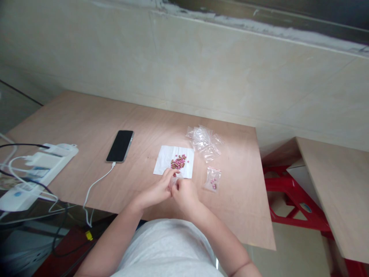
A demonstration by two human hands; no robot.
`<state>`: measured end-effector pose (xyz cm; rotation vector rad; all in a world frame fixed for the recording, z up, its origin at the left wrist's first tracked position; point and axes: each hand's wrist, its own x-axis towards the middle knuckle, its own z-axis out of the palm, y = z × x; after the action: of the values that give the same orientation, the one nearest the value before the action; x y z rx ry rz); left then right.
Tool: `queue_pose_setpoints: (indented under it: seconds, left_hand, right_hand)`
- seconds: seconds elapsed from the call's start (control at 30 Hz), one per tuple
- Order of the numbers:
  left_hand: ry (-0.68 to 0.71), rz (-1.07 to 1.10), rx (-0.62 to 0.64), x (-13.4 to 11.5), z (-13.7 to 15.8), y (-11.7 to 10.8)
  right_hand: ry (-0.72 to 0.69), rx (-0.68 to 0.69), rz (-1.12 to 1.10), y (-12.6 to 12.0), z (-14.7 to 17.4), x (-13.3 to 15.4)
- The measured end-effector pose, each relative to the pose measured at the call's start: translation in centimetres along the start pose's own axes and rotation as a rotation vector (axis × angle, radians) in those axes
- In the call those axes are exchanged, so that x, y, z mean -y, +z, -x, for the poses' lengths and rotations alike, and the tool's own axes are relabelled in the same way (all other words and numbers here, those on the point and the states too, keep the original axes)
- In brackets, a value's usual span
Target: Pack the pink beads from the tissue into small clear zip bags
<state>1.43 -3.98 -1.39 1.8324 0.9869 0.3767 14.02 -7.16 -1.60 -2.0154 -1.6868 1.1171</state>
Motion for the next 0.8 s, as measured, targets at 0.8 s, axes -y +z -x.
queue_pose_setpoints:
  seconds: [0.8]
  left_hand:
    - [0.044,0.187,0.212,1.0,0.5,-1.8]
  right_hand:
    - [0.137,0.113,-0.287,-2.0,-1.0,-0.5]
